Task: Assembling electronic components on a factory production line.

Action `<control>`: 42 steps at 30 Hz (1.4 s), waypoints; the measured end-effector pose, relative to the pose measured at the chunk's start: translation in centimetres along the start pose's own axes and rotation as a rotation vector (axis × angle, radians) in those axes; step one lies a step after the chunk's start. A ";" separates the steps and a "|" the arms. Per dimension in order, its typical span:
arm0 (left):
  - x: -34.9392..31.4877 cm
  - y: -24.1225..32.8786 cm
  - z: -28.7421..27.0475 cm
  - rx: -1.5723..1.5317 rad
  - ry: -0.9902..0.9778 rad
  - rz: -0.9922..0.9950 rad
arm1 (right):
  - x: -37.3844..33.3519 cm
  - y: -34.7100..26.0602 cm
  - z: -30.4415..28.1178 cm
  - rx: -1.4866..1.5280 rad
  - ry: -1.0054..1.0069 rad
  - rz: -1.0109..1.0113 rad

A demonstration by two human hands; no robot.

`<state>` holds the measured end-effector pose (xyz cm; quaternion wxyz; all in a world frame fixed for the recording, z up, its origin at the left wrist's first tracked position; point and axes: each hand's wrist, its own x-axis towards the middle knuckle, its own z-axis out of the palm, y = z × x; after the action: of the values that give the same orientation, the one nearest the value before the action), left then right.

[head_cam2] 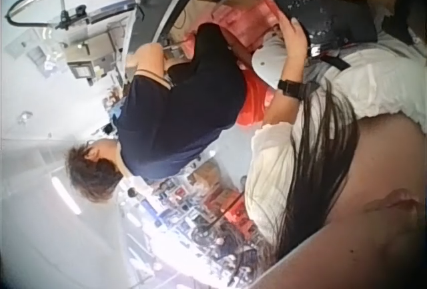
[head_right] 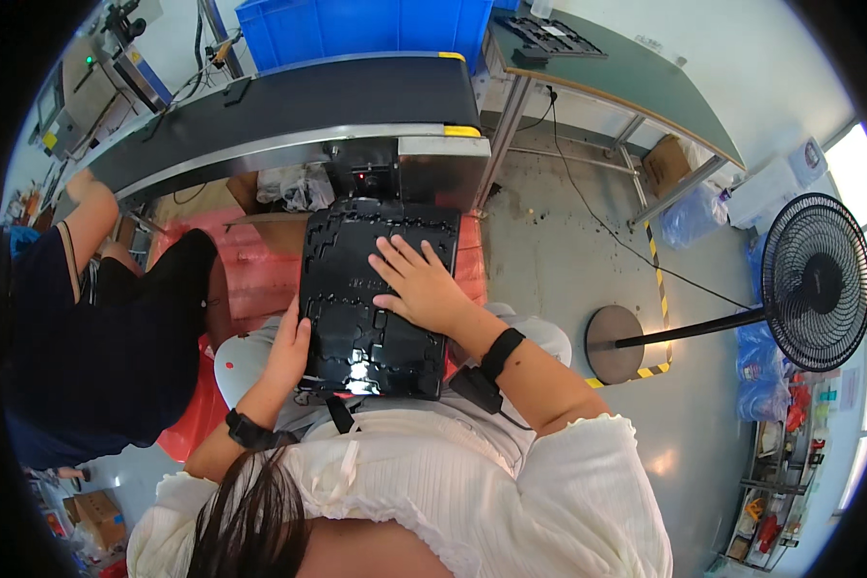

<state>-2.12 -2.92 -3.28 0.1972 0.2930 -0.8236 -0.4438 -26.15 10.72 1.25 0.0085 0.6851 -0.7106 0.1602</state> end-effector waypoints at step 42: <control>-1.0 2.5 -2.6 0.066 -0.126 -0.095 | 24.4 13.1 -15.0 -0.009 0.256 0.058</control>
<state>-0.59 -2.80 0.12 0.1140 0.3093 -0.8338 -0.4429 -43.50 -9.27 18.32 0.0975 0.6383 -0.7239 0.2430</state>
